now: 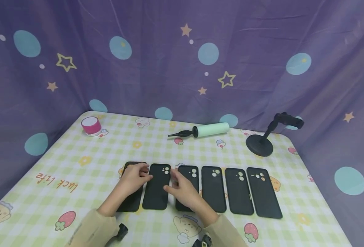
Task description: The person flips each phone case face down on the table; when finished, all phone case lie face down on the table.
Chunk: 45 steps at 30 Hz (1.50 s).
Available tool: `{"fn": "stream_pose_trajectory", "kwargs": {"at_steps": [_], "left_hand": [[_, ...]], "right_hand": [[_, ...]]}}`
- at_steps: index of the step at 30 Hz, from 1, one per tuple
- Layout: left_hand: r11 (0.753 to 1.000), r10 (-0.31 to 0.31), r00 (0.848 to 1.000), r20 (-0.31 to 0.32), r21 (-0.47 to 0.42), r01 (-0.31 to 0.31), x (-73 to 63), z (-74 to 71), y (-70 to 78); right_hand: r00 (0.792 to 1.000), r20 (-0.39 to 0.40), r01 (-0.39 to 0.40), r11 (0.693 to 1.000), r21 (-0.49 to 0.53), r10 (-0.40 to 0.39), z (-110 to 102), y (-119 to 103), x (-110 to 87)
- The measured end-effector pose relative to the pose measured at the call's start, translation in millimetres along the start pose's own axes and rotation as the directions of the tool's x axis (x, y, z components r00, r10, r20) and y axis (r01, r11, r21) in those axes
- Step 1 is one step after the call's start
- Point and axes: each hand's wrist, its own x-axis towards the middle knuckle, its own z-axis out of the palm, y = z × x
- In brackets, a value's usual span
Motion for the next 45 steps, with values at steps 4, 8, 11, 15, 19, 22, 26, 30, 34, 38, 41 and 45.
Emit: {"fn": "stream_pose_trajectory", "kwargs": {"at_steps": [4, 8, 11, 15, 19, 22, 26, 30, 34, 38, 41, 45], "left_hand": [[1.000, -0.020, 0.999, 0.033, 0.003, 0.020, -4.1, 0.4, 3.9], [1.000, -0.003, 0.998, 0.060, -0.002, 0.003, -6.6, 1.7, 5.5], [1.000, 0.001, 0.998, 0.064, -0.003, 0.000, -7.9, 3.4, 6.4], [1.000, -0.012, 0.999, 0.052, 0.012, 0.012, -8.7, 5.3, 8.0], [0.999, -0.031, 0.998, 0.050, 0.040, 0.029, -7.9, 6.2, 10.1], [0.998, -0.037, 0.998, 0.059, 0.048, 0.034, -7.3, 6.3, 11.5], [0.999, -0.021, 0.998, 0.061, 0.038, 0.018, -8.1, 6.4, 10.6], [1.000, -0.016, 0.999, 0.044, 0.020, 0.015, -9.0, 7.1, 8.3], [1.000, -0.019, 1.000, 0.017, 0.006, 0.019, -7.7, 7.9, 6.9], [1.000, -0.013, 1.000, 0.008, -0.017, 0.013, -6.1, 8.3, 4.2], [0.999, -0.002, 1.000, 0.000, -0.033, 0.002, -5.2, 8.7, 0.2], [0.998, 0.016, 1.000, -0.013, -0.060, -0.017, -4.0, 9.4, -5.6]], "right_hand": [[1.000, 0.013, 0.005, 1.000, 0.012, -0.005, 0.6, -0.2, -0.7], [1.000, 0.021, 0.010, 1.000, 0.025, -0.010, 0.8, -0.7, -1.2], [1.000, 0.016, 0.007, 1.000, 0.024, -0.007, 0.5, -1.0, -1.7], [1.000, 0.010, 0.002, 1.000, 0.023, -0.002, -0.1, -1.3, -2.3], [1.000, 0.012, 0.003, 1.000, 0.029, -0.003, -0.4, -1.4, -2.4], [1.000, 0.012, 0.006, 1.000, 0.022, -0.006, -0.5, -1.6, -2.7], [1.000, 0.009, 0.008, 1.000, -0.018, -0.008, 0.1, -1.2, -3.4], [1.000, 0.009, 0.007, 0.999, -0.037, -0.007, 1.2, -0.7, -3.8], [1.000, 0.008, 0.003, 0.999, -0.032, -0.003, 1.6, -0.7, -4.0], [1.000, 0.006, 0.001, 0.999, -0.033, -0.001, 1.6, -1.1, -4.1], [1.000, 0.005, 0.004, 0.999, -0.034, -0.004, 1.8, -0.7, -4.0], [1.000, 0.001, 0.010, 1.000, -0.025, -0.010, 2.5, 0.4, -3.4]]}}
